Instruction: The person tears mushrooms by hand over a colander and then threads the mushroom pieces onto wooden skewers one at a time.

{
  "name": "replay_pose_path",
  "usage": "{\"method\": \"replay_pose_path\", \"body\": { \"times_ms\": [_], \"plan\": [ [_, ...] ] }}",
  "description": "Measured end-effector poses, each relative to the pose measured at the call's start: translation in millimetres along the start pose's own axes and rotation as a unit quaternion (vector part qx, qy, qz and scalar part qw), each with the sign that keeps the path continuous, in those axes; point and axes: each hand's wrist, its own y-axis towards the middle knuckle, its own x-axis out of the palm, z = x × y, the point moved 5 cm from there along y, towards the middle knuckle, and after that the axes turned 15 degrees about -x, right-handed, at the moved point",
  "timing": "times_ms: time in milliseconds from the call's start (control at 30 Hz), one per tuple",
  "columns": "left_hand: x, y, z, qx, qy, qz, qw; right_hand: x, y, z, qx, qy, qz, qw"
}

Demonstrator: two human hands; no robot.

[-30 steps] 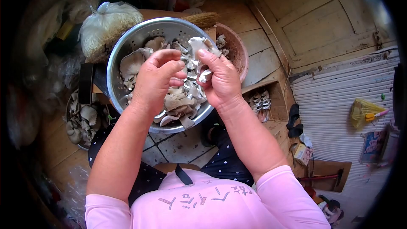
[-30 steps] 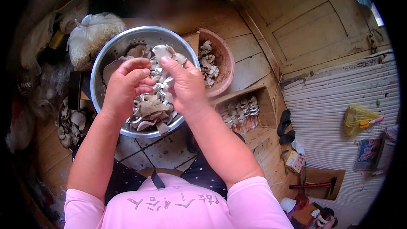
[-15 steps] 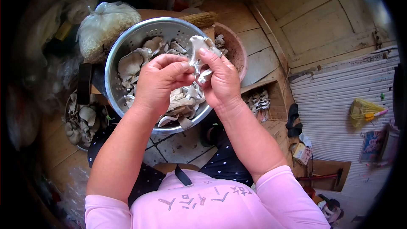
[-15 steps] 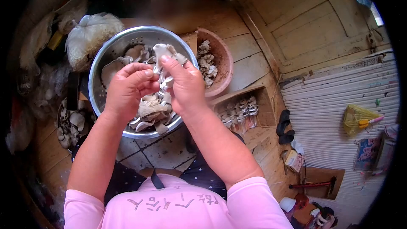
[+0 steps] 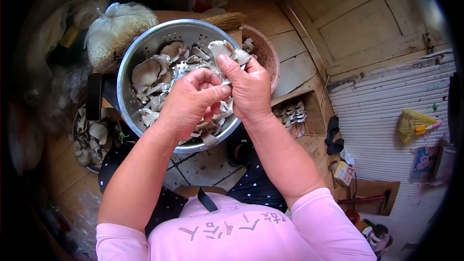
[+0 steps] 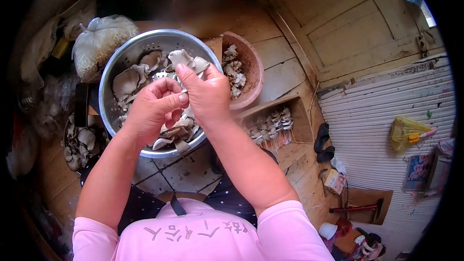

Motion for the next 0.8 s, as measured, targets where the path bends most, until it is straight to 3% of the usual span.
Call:
{"method": "replay_pose_path", "body": {
  "times_ms": [200, 367, 500, 567, 600, 667, 800],
  "plan": [
    [-2, -1, 2, 0.014, -0.014, 0.001, 1.000, -3, 3, 1, -0.009, -0.010, -0.001, 1.000],
    [-6, -2, 2, 0.009, -0.044, -0.019, 0.999, -10, 5, 4, 0.073, 0.013, 0.032, 0.997],
    [-13, 5, -11, -0.052, -0.077, -0.016, 0.996, -20, 13, 3, 0.076, -0.040, 0.000, 0.996],
    [-14, 5, -14, -0.064, -0.071, -0.009, 0.995, -23, 19, -2, 0.044, -0.233, -0.087, 0.968],
    [-15, 4, -14, -0.062, -0.080, 0.008, 0.995, -26, 22, -2, 0.045, -0.232, -0.087, 0.968],
    [-16, 4, -14, -0.060, -0.088, 0.026, 0.994, -32, 25, 2, 0.024, -0.436, -0.186, 0.880],
    [-34, 3, 1, 0.066, -0.186, 0.134, 0.971, -28, 21, 1, -0.038, -0.442, -0.196, 0.875]
  ]
}}
